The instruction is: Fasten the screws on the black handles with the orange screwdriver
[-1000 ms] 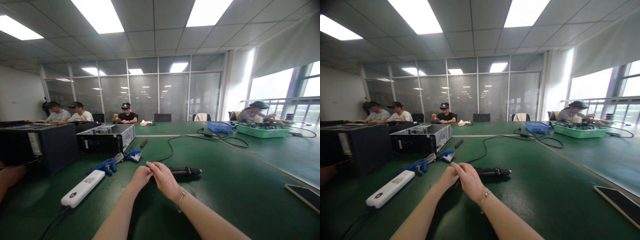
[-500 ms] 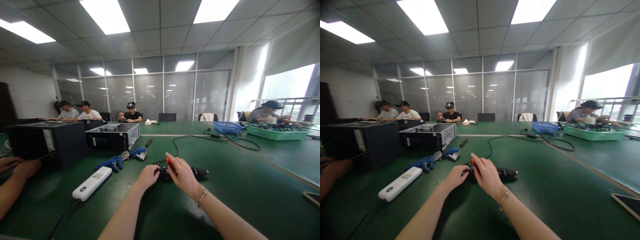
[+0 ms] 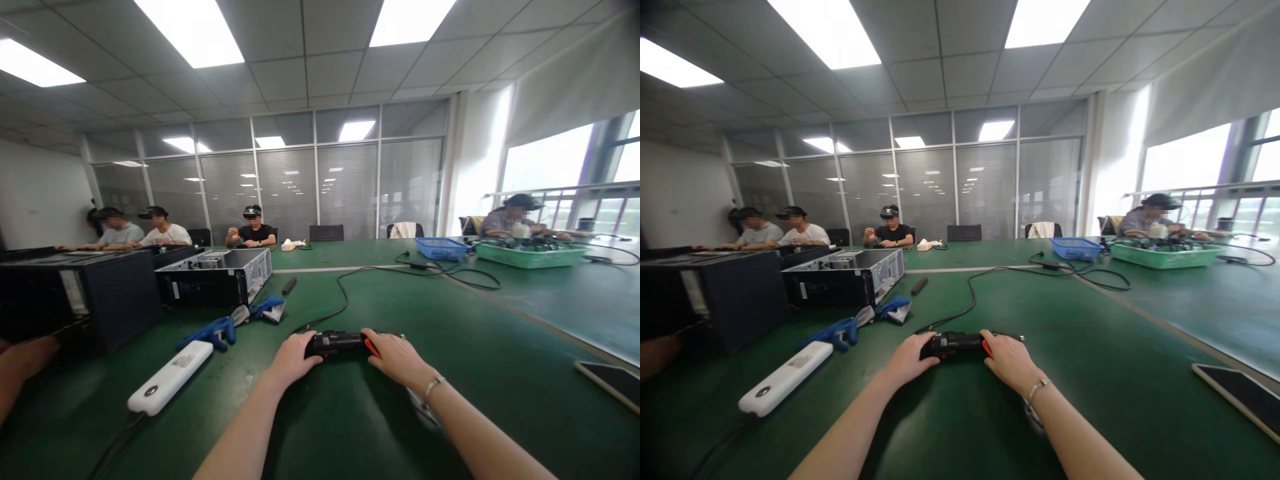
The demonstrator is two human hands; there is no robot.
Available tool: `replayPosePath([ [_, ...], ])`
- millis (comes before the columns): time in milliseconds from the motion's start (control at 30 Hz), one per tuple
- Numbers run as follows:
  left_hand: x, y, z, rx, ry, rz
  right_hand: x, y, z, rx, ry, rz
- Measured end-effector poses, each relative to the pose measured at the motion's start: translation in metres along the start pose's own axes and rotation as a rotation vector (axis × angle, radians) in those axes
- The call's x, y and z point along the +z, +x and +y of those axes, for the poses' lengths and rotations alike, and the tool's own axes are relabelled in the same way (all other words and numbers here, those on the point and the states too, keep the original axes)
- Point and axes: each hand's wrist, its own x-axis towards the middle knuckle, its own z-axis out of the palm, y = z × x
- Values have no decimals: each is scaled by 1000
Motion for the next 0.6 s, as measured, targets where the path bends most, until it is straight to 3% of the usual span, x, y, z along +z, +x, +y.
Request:
replayPosePath([
  [167,7,5,-5,-17,-20,26,2,1,3,-36,191,-132],
  [300,9,6,-6,-7,-30,28,0,-1,-1,-168,425,-251],
  [600,3,4,1,36,-39,39,6,-4,-17,-298,654,-296],
])
